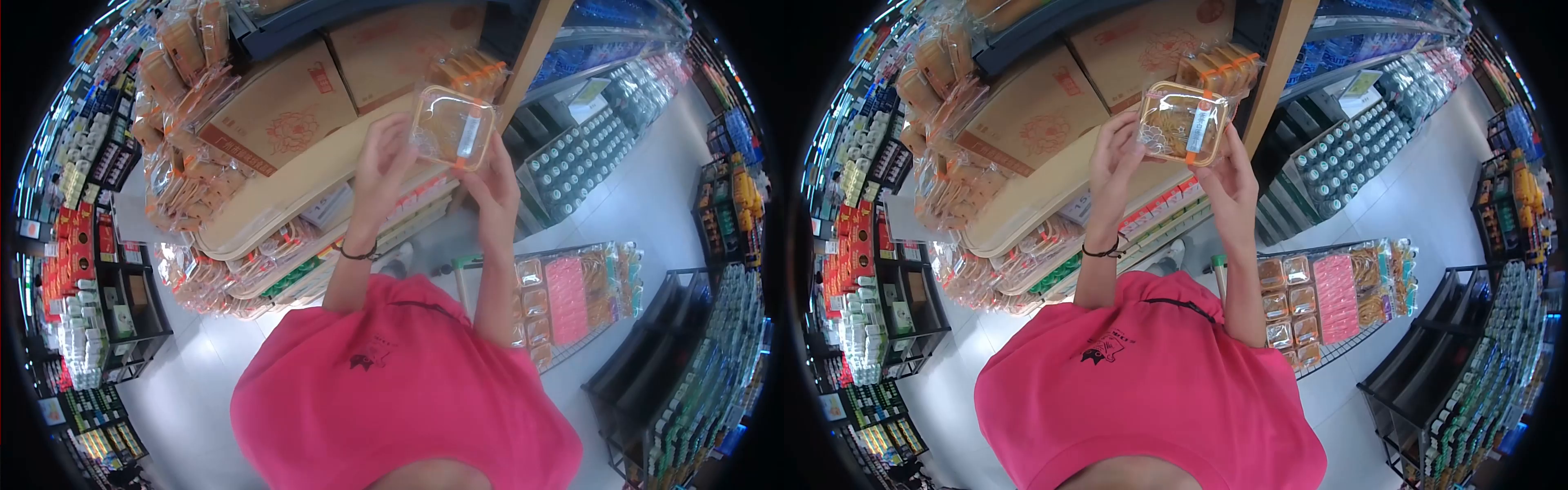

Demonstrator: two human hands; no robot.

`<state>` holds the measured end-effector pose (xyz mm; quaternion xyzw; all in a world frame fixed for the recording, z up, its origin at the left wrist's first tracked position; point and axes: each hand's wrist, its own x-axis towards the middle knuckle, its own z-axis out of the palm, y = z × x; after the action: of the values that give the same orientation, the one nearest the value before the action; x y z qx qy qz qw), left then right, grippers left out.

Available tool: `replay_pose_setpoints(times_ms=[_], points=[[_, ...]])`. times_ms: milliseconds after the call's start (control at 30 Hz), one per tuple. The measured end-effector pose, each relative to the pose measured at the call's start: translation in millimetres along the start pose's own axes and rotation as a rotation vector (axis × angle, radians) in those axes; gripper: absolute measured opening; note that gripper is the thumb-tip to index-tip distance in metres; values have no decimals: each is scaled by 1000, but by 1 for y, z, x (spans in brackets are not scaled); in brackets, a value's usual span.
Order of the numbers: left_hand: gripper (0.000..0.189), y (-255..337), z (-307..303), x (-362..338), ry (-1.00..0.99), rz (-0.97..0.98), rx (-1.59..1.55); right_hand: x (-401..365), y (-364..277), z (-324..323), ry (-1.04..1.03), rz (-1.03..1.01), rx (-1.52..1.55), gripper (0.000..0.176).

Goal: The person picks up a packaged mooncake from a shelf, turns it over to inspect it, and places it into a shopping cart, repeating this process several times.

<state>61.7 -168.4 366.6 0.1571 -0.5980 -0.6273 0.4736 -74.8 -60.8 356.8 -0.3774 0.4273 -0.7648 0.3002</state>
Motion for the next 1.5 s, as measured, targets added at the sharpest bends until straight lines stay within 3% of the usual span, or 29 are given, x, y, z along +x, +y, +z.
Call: replay_pose_setpoints(times_ms=[133, 400, 500, 1000, 1400, 1500], points=[[53, 8, 11, -14, -44, 43, -37, -18, -7, -10, -5, -37, 86, 72], [68, 11, 36, -26, -107, 118, -104, -42, -24, -30, -16, -151, -19, 73], [61, 10, 39, -25, -213, 187, -172, -47, -32, -32, 5, -164, -30, 73], [65, 25, 39, -45, -153, 101, -239, -60, -32, -28, -9, -160, -8, 73], [66, 13, 71, -61, -176, 39, -80, -86, -41, -59, 90, -137, -73, 72], [56, 2, 87, -68, -183, -27, -33, -102, -36, -77, 129, -143, -109, 72]])
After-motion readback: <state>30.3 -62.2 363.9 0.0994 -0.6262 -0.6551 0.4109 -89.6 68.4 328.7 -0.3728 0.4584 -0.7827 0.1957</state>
